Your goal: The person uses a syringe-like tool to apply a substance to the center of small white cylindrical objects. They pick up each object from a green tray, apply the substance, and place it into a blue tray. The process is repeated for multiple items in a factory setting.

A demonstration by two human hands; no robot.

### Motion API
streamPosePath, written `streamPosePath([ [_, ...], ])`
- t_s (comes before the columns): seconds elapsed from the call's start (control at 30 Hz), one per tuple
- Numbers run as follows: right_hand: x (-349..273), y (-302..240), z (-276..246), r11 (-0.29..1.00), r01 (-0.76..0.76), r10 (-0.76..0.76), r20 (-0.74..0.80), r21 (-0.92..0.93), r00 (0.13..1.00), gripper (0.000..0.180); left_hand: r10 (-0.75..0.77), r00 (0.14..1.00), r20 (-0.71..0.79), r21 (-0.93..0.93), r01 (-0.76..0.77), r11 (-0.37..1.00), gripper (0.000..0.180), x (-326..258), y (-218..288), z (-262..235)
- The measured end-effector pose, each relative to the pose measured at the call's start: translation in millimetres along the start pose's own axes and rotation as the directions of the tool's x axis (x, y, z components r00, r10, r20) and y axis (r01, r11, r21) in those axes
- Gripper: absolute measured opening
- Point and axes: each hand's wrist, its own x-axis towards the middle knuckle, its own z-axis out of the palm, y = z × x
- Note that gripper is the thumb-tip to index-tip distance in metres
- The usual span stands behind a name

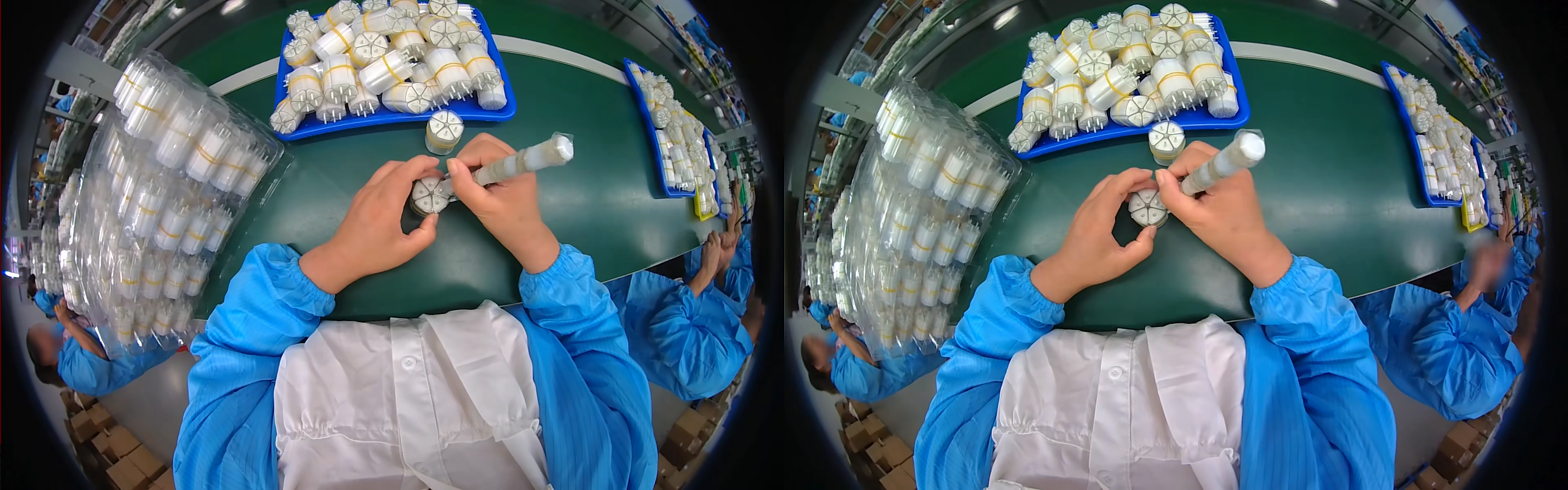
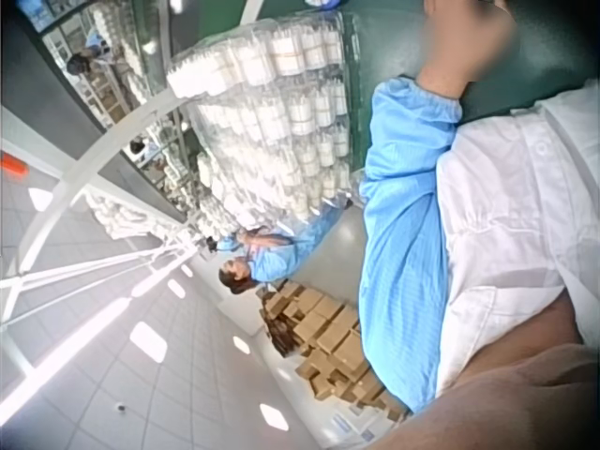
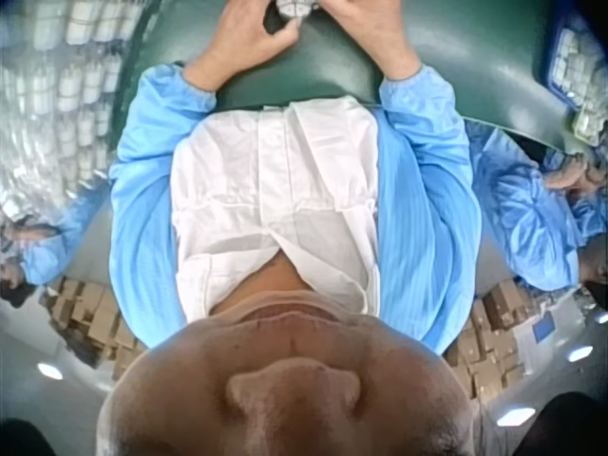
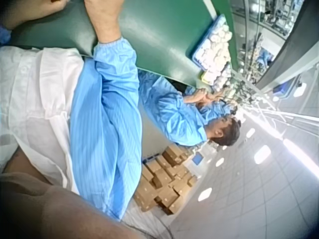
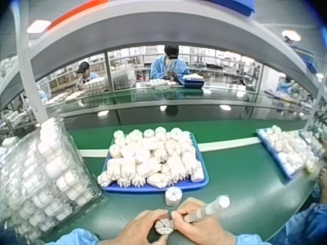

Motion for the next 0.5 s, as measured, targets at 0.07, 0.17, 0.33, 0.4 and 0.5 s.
streamPosePath([
  [0.07,-0.7,0.6,0.0,1.000,0.004,-0.004,0.030,-0.016,1.000,0.016,0.003,1.000,-0.008,-0.002,-0.003,1.000,0.068,0.9,2.4,-1.1],
  [0.17,-0.9,1.6,1.3,0.996,0.063,-0.061,0.038,-0.071,0.997,0.015,0.047,0.999,0.027,0.075,-0.049,0.996,0.066,3.5,-2.4,-0.5],
  [0.33,3.1,-2.2,-6.5,0.975,-0.148,0.170,-0.127,0.165,0.977,0.017,0.019,1.000,-0.015,0.181,-0.016,0.983,0.060,2.6,-1.8,-4.1],
  [0.4,9.7,3.4,-13.3,0.977,-0.099,0.143,-0.241,0.187,0.960,0.018,0.008,0.995,-0.095,0.287,0.019,0.958,0.059,2.1,-5.6,-13.4],
  [0.5,13.9,0.2,-24.2,0.968,-0.166,0.213,-0.266,0.188,0.940,0.018,-0.023,0.976,-0.218,0.419,0.115,0.901,0.056,1.6,-15.9,-28.7],
])
